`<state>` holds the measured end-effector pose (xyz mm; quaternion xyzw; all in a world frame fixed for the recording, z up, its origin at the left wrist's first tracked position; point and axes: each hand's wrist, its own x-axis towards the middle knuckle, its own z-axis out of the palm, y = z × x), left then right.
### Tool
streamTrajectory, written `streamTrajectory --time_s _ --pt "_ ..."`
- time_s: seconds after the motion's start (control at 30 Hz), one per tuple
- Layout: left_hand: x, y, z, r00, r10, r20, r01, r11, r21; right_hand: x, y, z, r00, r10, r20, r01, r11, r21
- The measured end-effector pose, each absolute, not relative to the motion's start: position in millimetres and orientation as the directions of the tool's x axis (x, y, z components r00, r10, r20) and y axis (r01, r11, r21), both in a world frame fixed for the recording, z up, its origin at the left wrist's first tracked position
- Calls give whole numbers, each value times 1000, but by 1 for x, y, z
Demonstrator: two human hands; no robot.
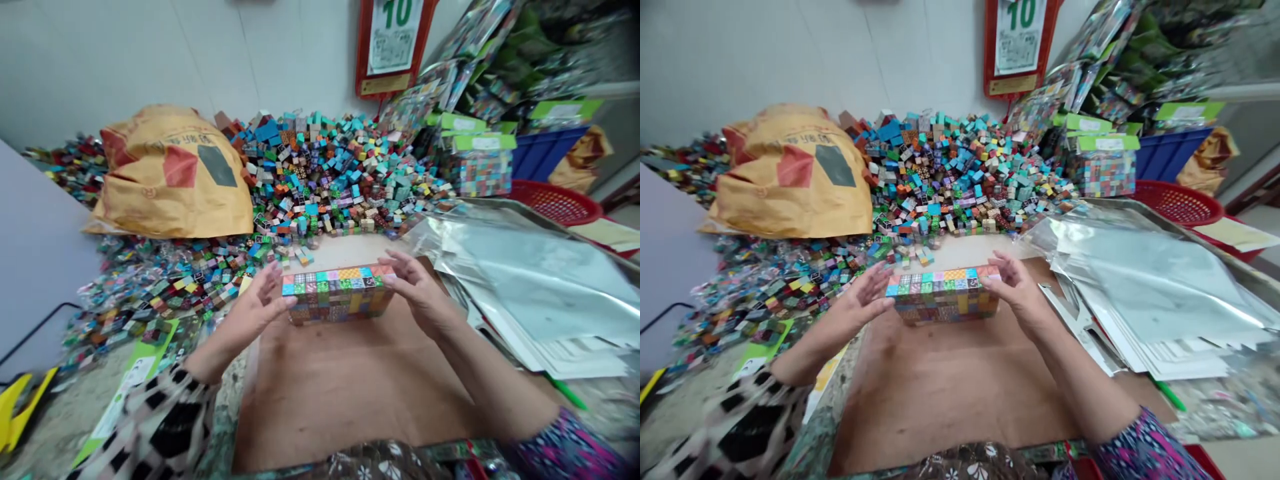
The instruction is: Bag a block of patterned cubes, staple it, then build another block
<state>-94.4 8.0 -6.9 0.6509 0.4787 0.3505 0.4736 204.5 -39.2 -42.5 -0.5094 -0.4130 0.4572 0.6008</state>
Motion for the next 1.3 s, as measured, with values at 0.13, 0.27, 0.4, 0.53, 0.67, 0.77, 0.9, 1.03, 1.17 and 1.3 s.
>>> streamTrajectory --time_s 0.13,0.27,0.4,0.53,0.67,0.77,0.9,1.03,1.17,1.3 --pt "-64 13 -11 177 983 -56 -33 62 998 204 -29 -38 168 984 65 -172 94 -981" --pt "-54 15 -10 83 994 -70 -119 80 990 210 -26 -42 110 990 94 -132 108 -985" --pt "-43 22 -10 12 1000 -21 -204 23 979 201 -30 -48 196 957 213 -65 230 -971" --pt "-34 31 -14 -34 999 17 -225 -24 974 192 -42 -44 177 942 285 19 287 -958" --pt "-31 35 -20 -33 996 78 -218 -84 972 214 -56 -44 46 933 357 209 341 -917" --pt "-31 37 -24 -44 994 95 -215 -103 971 249 -65 -59 181 914 362 618 180 -765" --pt "-26 43 -27 -82 989 120 -213 -135 968 286 -74 -91 152 957 248 977 -107 -186" --pt "-16 45 -25 -50 992 112 -220 -121 968 293 -77 -106 192 977 91 976 -200 91" --pt "-10 41 -23 -49 993 105 -216 -113 970 289 -72 -100 272 962 -13 956 -269 117" --pt "-10 39 -23 -23 994 111 -220 -113 969 288 -71 -92 235 969 -72 970 -229 87"
